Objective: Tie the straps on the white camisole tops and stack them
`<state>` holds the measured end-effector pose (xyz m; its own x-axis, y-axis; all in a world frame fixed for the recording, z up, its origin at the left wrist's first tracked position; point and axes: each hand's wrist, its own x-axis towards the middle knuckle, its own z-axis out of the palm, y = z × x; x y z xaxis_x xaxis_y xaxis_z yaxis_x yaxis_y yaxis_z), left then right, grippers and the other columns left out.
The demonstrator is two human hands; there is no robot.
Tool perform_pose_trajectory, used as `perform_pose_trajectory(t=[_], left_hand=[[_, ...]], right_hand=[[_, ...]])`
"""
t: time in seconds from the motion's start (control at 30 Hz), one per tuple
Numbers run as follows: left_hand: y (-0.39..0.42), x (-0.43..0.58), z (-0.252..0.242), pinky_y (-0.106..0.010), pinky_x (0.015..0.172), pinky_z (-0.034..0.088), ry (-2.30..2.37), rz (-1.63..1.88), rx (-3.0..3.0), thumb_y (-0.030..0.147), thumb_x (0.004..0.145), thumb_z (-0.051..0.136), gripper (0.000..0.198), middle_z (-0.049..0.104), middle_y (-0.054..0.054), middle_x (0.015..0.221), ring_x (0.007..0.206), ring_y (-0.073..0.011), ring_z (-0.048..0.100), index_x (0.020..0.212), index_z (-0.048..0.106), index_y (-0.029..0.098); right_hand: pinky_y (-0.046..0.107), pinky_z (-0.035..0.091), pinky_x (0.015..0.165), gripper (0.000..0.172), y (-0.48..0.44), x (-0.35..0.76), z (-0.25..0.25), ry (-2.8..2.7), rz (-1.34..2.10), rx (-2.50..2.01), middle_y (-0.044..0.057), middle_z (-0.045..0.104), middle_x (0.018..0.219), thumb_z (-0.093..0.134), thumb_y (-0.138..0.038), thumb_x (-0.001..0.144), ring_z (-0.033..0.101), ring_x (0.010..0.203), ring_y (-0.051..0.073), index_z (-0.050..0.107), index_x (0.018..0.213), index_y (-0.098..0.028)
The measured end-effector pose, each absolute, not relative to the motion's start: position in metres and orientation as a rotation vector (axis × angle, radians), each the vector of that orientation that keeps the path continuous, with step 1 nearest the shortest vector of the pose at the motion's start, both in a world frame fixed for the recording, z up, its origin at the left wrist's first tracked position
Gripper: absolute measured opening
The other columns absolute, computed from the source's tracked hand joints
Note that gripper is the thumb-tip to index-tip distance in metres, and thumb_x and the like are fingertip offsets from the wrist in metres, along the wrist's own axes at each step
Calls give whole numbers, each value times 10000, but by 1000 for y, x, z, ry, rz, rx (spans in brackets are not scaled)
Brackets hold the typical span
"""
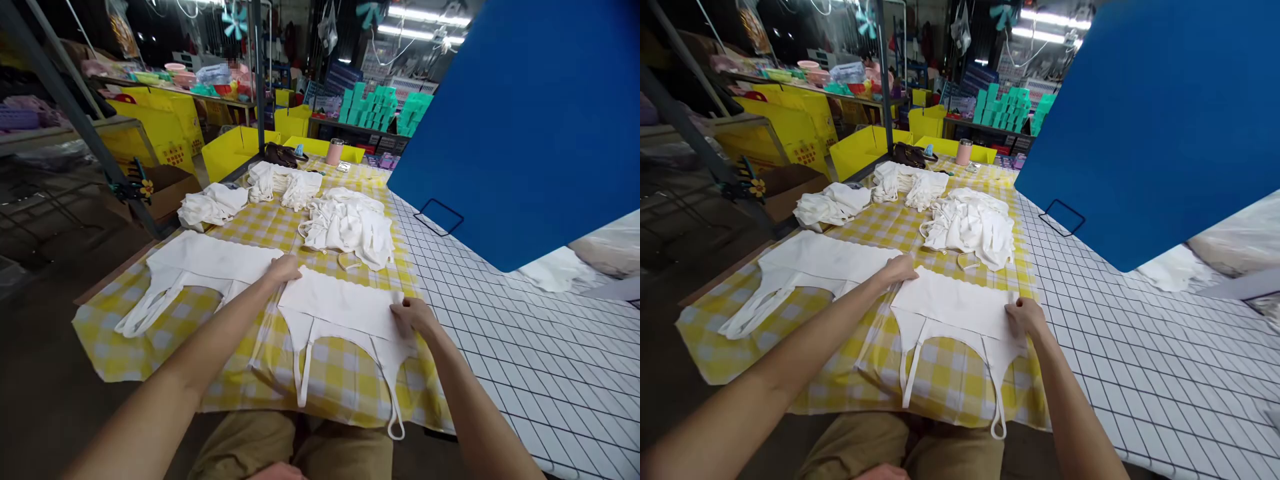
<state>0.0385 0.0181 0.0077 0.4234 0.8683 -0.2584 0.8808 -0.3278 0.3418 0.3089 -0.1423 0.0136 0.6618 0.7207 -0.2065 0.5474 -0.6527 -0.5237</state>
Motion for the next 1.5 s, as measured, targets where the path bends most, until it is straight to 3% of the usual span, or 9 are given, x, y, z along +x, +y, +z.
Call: perform_pose_trajectory(t=[0.17, 0.3, 0.47, 0.67, 0.77, 0.87, 0.97, 1.33, 1.5], left_hand=[[14, 29, 18, -218, 551, 404, 1360, 173, 2197, 198, 669, 562, 48, 571, 4, 638, 649, -152, 570, 673, 546, 153], [18, 24, 42, -199, 588, 409, 1209, 539, 2140, 269, 731, 494, 112, 572, 15, 719, 702, -128, 560, 757, 499, 160], [12, 7, 77, -233, 683, 454, 759, 1120, 1923, 263, 674, 559, 202, 566, 18, 676, 721, -138, 589, 649, 376, 184], [-43, -39, 33, -322, 883, 446, 776, 798, 2230, 108, 738, 457, 111, 649, -20, 852, 984, -181, 604, 657, 443, 183], [-72, -56, -2, -328, 968, 404, 736, 561, 2463, 15, 763, 332, 267, 642, -4, 800, 1049, -156, 582, 717, 530, 188], [-90, -68, -19, -344, 997, 398, 684, 481, 2604, 12, 776, 350, 311, 652, -31, 960, 1079, -162, 563, 892, 585, 180], [-94, -75, -21, -383, 1023, 386, 632, 436, 2718, 24, 769, 409, 394, 608, -50, 1138, 1112, -185, 541, 1079, 586, 190], [-91, -79, -23, -404, 1050, 370, 630, 365, 2728, 18, 735, 448, 404, 600, -32, 1186, 1102, -198, 554, 986, 684, 230], [-90, -71, -1, -379, 1020, 398, 681, 619, 2303, 43, 741, 378, 410, 637, -26, 1130, 1124, -165, 543, 949, 685, 218]], right_hand=[[256, 385, 487, 123, -151, 306, 27, -1010, 748, -2238, 0, 544, 571, 603, -201, 618, 510, 545, 145, 490, 571, -189], [321, 478, 624, 207, -155, 312, 60, -923, 841, -1860, 44, 633, 732, 689, -300, 585, 582, 687, 192, 598, 723, -175], [342, 483, 750, 328, -174, 314, 102, -908, 529, -1562, 30, 629, 874, 738, -368, 579, 564, 847, 198, 639, 851, -212], [345, 476, 695, 209, -228, 311, 56, -1413, 554, -1726, 41, 580, 779, 652, -424, 666, 550, 779, 205, 615, 678, -219], [364, 478, 743, 167, -256, 305, 14, -1579, 623, -1791, 69, 602, 827, 590, -381, 705, 574, 842, 231, 632, 671, -223], [360, 484, 753, 147, -277, 298, -9, -1624, 651, -1867, 85, 599, 907, 537, -321, 741, 574, 903, 235, 645, 697, -232], [372, 487, 762, 139, -288, 295, -13, -1621, 579, -1919, 85, 597, 936, 534, -314, 736, 573, 921, 240, 656, 744, -249], [354, 508, 699, 181, -293, 297, -20, -1663, 403, -1926, 74, 598, 928, 527, -390, 769, 595, 884, 237, 664, 774, -272], [365, 501, 738, 258, -279, 292, 15, -1529, 297, -1818, 92, 600, 948, 511, -462, 798, 585, 919, 251, 644, 771, -243]])
